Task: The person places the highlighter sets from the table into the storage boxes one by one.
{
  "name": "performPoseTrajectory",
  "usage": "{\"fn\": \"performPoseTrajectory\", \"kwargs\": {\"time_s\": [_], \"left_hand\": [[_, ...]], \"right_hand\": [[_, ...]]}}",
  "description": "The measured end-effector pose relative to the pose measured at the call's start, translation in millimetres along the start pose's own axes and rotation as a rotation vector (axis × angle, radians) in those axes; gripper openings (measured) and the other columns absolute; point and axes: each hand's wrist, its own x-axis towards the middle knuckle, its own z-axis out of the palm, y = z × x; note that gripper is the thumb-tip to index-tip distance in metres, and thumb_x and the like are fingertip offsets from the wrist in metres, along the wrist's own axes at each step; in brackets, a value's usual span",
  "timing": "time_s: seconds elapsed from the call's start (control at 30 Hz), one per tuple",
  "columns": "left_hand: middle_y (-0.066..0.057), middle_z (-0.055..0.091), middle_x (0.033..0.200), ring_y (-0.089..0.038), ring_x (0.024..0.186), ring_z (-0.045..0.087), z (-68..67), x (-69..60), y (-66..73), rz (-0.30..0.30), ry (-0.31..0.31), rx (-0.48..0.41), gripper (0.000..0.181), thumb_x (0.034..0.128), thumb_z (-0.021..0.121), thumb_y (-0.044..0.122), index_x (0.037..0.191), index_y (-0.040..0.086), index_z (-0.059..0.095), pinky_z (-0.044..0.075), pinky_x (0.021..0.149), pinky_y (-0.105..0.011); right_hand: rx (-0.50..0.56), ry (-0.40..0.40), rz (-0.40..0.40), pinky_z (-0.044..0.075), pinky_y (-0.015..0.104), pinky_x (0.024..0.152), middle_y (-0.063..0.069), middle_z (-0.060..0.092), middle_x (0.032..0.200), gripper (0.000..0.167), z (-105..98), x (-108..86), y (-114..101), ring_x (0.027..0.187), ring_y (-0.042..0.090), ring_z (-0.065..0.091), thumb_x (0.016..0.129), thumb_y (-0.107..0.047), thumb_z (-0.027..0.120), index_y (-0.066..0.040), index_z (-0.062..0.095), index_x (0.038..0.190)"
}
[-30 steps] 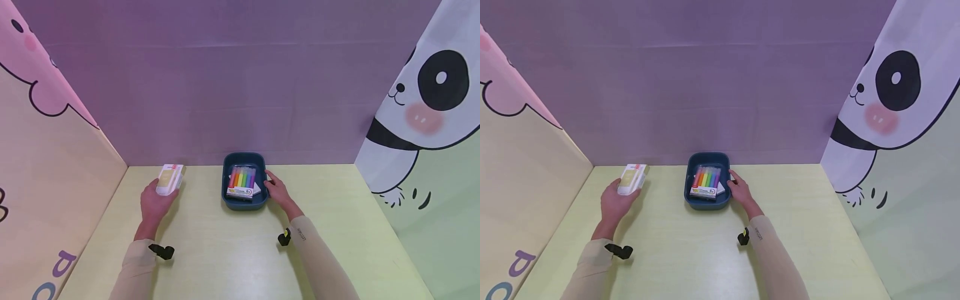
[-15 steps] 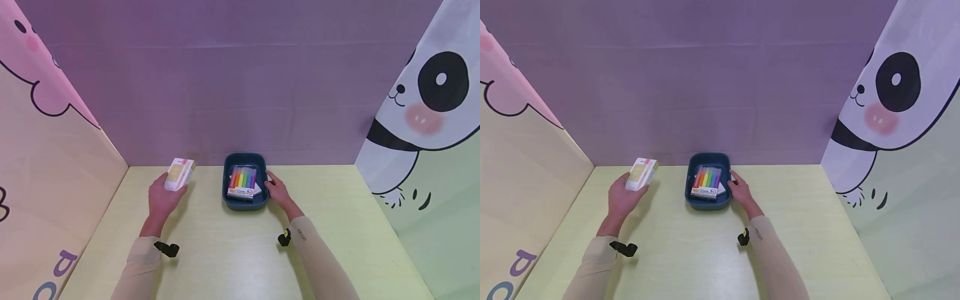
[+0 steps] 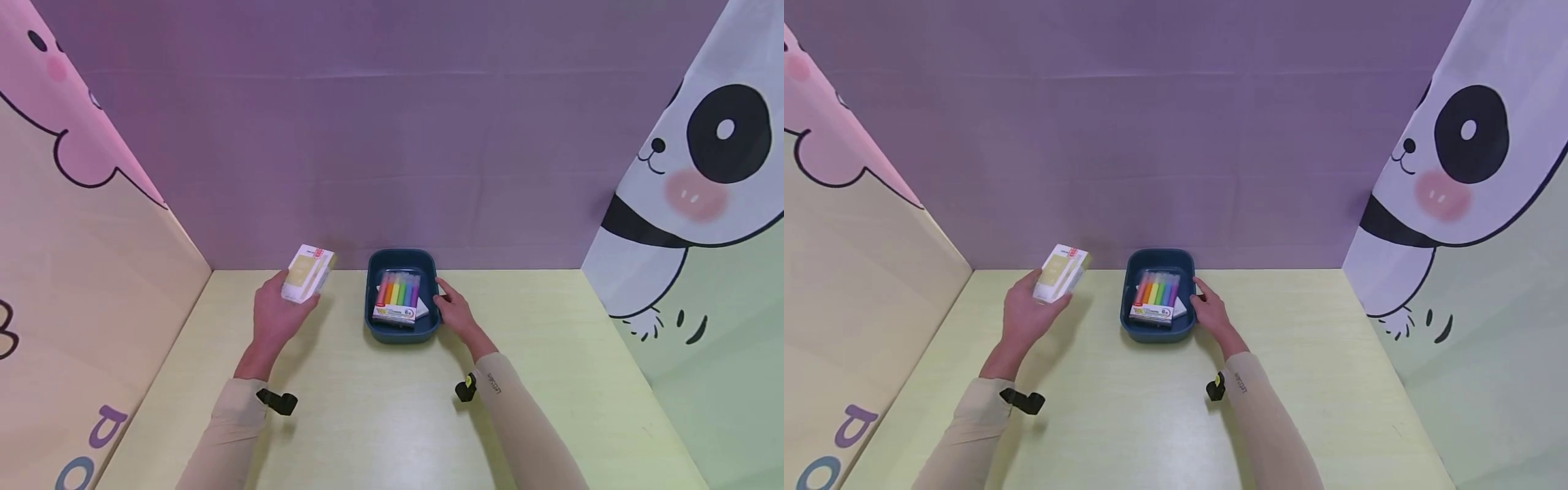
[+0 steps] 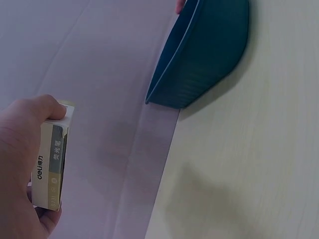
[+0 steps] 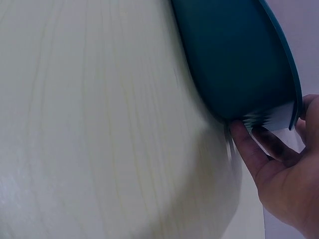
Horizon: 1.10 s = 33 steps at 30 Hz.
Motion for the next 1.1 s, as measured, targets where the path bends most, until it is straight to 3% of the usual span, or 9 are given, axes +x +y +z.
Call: {"fn": "performPoseTrajectory", "kwargs": {"time_s": [0.27, 0.73, 1.1], "left_hand": [[-0.021, 0.053, 0.130, -0.036, 0.110, 0.048, 1.2, 0.5, 18.0, 0.051, -0.039, 0.010, 0.082, 0.0771, 0.078, 0.037, 0.141, -0.003, 0.044, 0.043, 0.086, -0.049], [-0.018, 0.051, 0.132, -0.032, 0.113, 0.045, 22.1, 4.1, 47.9, 0.113, -0.070, -0.041, 0.083, 0.0769, 0.080, 0.037, 0.142, -0.001, 0.044, 0.042, 0.091, -0.047], [-0.014, 0.050, 0.134, -0.029, 0.115, 0.044, 33.3, 5.3, 64.8, 0.104, -0.118, -0.027, 0.084, 0.0768, 0.079, 0.040, 0.143, 0.003, 0.043, 0.043, 0.094, -0.046]], "right_hand": [[-0.002, 0.017, -0.019, 0.049, 0.037, 0.081, 0.020, 0.055, 0.125, 0.049, -3, -1.2, -3, 0.104, 0.031, 0.052, 0.102, -0.020, 0.046, -0.023, 0.039, 0.150], [-0.015, -0.005, 0.022, 0.047, 0.040, 0.087, 0.018, 0.053, 0.130, 0.049, -5, -3.8, -3, 0.109, 0.030, 0.051, 0.103, -0.022, 0.046, -0.023, 0.037, 0.151], [-0.006, -0.003, 0.002, 0.048, 0.035, 0.080, 0.019, 0.056, 0.125, 0.049, -2, -1.4, -4, 0.105, 0.030, 0.053, 0.102, -0.020, 0.047, -0.022, 0.039, 0.150]]}}
